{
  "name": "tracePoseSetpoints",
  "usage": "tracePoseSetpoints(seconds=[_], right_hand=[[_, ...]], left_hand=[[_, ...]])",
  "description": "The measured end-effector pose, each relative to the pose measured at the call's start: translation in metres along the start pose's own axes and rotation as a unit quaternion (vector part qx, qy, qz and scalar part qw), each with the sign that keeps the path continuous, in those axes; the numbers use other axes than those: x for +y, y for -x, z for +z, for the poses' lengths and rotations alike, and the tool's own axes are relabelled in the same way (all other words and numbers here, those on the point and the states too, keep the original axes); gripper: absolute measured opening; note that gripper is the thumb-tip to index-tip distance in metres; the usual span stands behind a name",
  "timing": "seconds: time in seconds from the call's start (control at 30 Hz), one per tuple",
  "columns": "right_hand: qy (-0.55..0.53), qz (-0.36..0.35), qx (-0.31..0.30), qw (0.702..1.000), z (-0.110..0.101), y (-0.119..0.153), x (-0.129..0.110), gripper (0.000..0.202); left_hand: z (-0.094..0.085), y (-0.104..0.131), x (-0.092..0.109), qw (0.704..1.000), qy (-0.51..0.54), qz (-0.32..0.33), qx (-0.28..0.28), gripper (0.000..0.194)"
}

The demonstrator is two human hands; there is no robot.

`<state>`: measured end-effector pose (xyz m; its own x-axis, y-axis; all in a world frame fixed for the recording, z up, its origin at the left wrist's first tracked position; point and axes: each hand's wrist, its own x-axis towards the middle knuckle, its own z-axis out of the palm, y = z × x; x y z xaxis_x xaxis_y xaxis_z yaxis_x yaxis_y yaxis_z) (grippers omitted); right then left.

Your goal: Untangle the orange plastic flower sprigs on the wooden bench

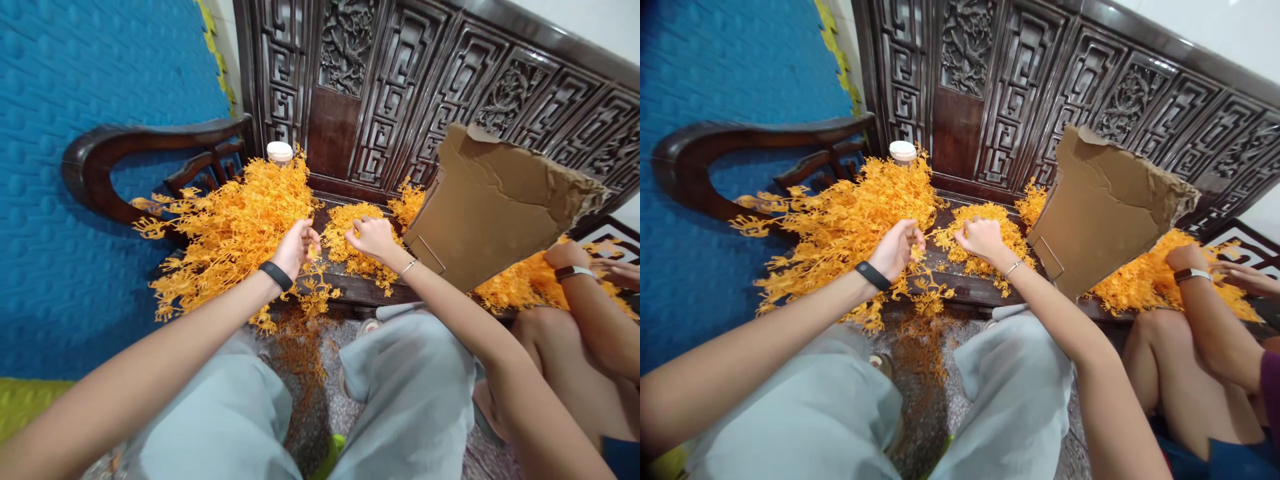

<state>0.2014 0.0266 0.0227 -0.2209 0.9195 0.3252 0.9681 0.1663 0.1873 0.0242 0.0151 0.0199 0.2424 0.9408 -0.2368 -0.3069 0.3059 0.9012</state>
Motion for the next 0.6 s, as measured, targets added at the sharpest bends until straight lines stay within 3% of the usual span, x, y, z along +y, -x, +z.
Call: tracePoseSetpoints(seconds=[0.23, 0.6], right_hand=[[-0.036, 0.049, 0.024, 0.998, -0.004, -0.009, 0.007, 0.046], [-0.102, 0.105, 0.067, 0.987, 0.004, -0.026, 0.011, 0.041]], left_hand=[[0.018, 0.01, -0.01, 0.998, 0.001, 0.0, -0.058, 0.032], [0.038, -0.001, -0.006, 0.996, 0.044, 0.074, -0.017, 0.026]])
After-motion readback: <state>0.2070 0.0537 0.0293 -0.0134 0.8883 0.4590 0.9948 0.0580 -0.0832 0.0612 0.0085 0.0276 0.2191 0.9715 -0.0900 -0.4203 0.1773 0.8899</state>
